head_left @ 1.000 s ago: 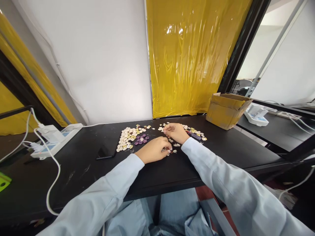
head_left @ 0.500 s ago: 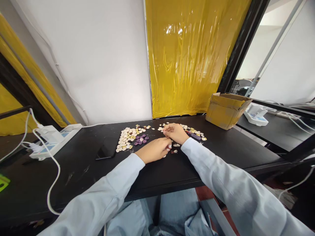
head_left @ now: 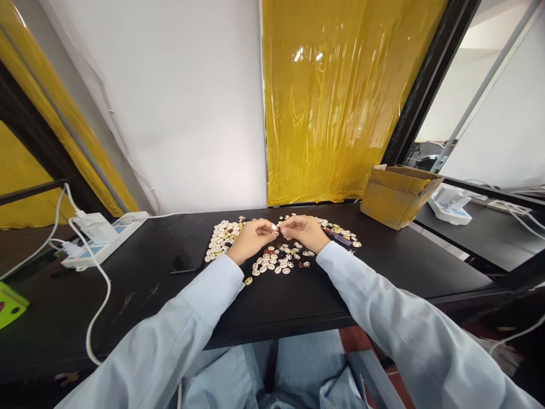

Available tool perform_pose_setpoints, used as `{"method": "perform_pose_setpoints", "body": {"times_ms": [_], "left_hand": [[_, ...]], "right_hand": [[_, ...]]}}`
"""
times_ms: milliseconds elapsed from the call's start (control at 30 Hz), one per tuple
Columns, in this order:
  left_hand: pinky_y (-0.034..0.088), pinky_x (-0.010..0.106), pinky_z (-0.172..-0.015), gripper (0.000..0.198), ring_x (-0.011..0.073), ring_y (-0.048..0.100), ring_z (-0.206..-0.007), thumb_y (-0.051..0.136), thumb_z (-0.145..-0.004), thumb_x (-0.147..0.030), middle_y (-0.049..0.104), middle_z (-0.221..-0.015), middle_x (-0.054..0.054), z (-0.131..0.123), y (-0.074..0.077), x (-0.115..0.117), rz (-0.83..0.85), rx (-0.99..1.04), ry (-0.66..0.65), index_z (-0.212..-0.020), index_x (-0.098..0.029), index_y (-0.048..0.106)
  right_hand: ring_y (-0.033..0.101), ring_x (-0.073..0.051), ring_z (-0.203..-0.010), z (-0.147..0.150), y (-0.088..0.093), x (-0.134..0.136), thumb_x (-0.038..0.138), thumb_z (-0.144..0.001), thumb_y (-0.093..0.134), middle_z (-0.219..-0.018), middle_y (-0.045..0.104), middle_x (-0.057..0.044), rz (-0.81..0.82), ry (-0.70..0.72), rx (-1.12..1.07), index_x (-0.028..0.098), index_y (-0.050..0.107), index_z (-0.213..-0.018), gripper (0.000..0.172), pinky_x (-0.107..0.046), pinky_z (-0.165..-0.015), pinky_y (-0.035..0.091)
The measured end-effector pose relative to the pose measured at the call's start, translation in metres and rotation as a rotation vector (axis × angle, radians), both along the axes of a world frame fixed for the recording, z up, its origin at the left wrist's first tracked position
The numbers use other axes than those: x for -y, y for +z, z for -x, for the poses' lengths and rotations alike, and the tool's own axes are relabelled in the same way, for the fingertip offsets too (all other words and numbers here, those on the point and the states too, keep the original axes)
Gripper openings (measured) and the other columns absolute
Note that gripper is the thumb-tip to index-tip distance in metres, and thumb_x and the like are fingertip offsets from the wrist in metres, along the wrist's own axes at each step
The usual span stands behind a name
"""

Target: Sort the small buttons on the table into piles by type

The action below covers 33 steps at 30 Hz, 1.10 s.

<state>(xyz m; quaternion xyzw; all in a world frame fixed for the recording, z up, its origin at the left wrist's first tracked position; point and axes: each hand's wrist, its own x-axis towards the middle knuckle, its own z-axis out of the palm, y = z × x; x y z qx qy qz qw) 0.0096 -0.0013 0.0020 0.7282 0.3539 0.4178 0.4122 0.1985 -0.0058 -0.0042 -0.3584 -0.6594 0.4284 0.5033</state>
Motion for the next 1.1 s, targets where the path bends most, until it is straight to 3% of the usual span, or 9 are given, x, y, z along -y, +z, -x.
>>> {"method": "perform_pose_setpoints", "body": {"times_ms": [200, 567, 833, 1100], "left_hand": [[0.053, 0.036, -0.081, 0.038, 0.0175, 0.068, -0.08, 0.075, -0.067, -0.019, 0.069, -0.082, 0.006, -0.0047, -0.0028, 0.0022, 0.026, 0.025, -0.003, -0.097, -0.015, 0.053], [0.056, 0.029, -0.066, 0.032, 0.0171, 0.068, -0.077, 0.065, -0.069, -0.009, 0.068, -0.081, 0.004, -0.005, 0.0009, 0.0062, -0.008, -0.006, 0.038, -0.097, -0.016, 0.052], [0.056, 0.033, -0.077, 0.033, 0.0164, 0.068, -0.078, 0.069, -0.07, -0.012, 0.069, -0.083, 0.005, -0.0066, -0.0032, 0.0045, -0.027, -0.01, 0.031, -0.099, -0.014, 0.053], [0.055, 0.033, -0.076, 0.032, 0.0155, 0.067, -0.076, 0.069, -0.07, -0.011, 0.069, -0.082, 0.006, -0.006, -0.0022, 0.0038, -0.015, -0.019, 0.03, -0.098, -0.013, 0.053]], "right_hand": [[0.062, -0.014, -0.056, 0.002, -0.0038, -0.0011, 0.029, -0.06, 0.077, -0.062, 0.066, -0.002, 0.06, -0.076, 0.016, 0.013, 0.066, -0.076, 0.025, -0.03, -0.06, 0.054], [0.062, -0.014, -0.058, 0.0023, -0.0016, 0.0025, 0.025, -0.063, 0.072, -0.063, 0.066, -0.003, -0.002, -0.107, 0.049, 0.014, 0.065, -0.074, 0.017, -0.03, -0.061, 0.053], [0.063, -0.015, -0.064, 0.0046, -0.0011, 0.0054, 0.023, -0.065, 0.068, -0.07, 0.068, -0.005, -0.071, -0.115, 0.148, 0.014, 0.065, -0.075, 0.013, -0.029, -0.063, 0.052], [0.062, -0.014, -0.065, 0.0055, -0.0016, 0.0054, 0.026, -0.068, 0.067, -0.071, 0.067, -0.005, -0.103, -0.162, 0.155, 0.014, 0.064, -0.076, 0.014, -0.029, -0.065, 0.052]]}}
